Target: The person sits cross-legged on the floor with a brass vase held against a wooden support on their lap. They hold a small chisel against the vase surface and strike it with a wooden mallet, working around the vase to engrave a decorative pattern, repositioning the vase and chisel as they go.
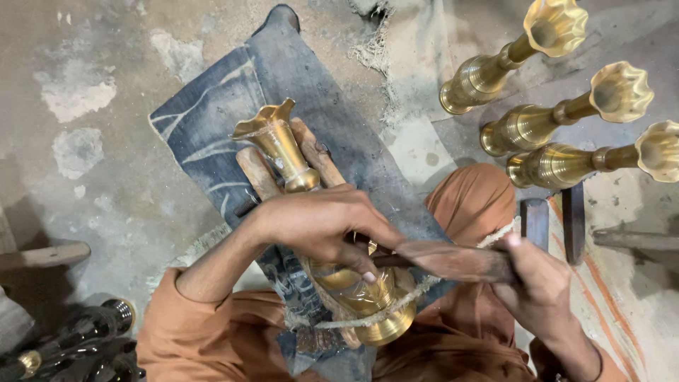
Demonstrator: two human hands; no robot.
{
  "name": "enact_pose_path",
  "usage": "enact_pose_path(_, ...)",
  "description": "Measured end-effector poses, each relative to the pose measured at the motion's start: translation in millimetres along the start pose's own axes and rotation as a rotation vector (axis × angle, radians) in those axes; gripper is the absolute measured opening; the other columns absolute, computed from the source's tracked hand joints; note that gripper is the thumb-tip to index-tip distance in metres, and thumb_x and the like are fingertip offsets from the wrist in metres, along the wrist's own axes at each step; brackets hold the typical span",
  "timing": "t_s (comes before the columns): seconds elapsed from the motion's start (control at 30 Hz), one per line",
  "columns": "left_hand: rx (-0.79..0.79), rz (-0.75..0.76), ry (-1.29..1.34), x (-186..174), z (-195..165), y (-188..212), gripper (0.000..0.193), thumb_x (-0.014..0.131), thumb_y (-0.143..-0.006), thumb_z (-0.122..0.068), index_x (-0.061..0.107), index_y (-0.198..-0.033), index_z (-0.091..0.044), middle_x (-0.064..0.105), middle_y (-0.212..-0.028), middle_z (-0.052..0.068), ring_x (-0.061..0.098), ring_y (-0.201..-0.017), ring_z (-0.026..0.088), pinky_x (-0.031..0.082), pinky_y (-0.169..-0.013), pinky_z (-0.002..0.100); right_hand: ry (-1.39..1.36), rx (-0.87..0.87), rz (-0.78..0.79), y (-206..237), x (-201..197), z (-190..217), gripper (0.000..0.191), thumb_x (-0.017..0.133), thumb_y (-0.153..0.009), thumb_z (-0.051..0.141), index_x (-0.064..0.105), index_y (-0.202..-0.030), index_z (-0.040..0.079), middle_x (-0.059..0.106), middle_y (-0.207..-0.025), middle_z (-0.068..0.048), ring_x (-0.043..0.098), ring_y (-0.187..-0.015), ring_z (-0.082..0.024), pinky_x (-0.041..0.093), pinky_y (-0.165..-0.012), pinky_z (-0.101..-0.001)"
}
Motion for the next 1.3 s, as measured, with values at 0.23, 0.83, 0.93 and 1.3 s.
enact_pose_path(0.23,0.059,-0.268,0.016,11.0,-3.5,18.2,0.05,0.082,-0.088,-0.016,0.067,-0.134,-0.005,0.077,-0.118,0.012,0.078,-0.106,0.027,0.061,-0.091,0.038,-0.103,0.037,0.128,-41.2,-22.5,-17.5,0.069,0.085,-0.074,0.006,0.053,-0.135,0.008,0.071,-0.089,-0.011,0.07,-0.074,-0.02,0.055,-0.064,-0.0306)
enact_pose_path(0.83,-0.11,-0.668,0.048,41.6,-8.1,39.9,0.044,0.081,-0.088,-0.01,0.067,-0.128,0.002,0.078,-0.114,0.014,0.078,-0.102,0.022,0.061,-0.087,0.034,-0.29,0.376,0.281,-110.9,-67.6,-37.9,0.063,0.086,-0.084,0.014,0.048,-0.134,0.006,0.069,-0.086,-0.006,0.062,-0.047,-0.017,0.05,-0.048,-0.0279)
enact_pose_path(0.93,-0.129,-0.701,0.05,46.9,-9.6,42.8,0.039,0.08,-0.09,-0.011,0.069,-0.125,0.002,0.079,-0.109,0.012,0.079,-0.098,0.02,0.062,-0.086,0.033,-0.104,0.111,0.435,-126.6,-62.3,-38.9,0.07,0.083,-0.081,0.021,0.045,-0.14,0.017,0.072,-0.089,-0.006,0.064,-0.046,-0.015,0.051,-0.048,-0.0285)
enact_pose_path(1.3,-0.195,-0.851,0.181,48.4,-23.0,41.9,0.045,0.08,-0.092,-0.014,0.067,-0.133,-0.003,0.078,-0.116,0.01,0.07,-0.092,0.014,0.062,-0.082,0.032,-0.014,0.374,0.688,-115.7,-54.6,-41.3,0.1,0.085,-0.078,0.024,0.034,-0.163,0.027,0.075,-0.079,-0.003,0.07,-0.059,-0.016,0.057,-0.059,-0.0326)
Point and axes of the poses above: each hand's wrist, its own y-axis away from the middle knuckle, its own x-axis out of the palm, z = x × y, the point moved 1 cm from there along -y, towards the middle knuckle
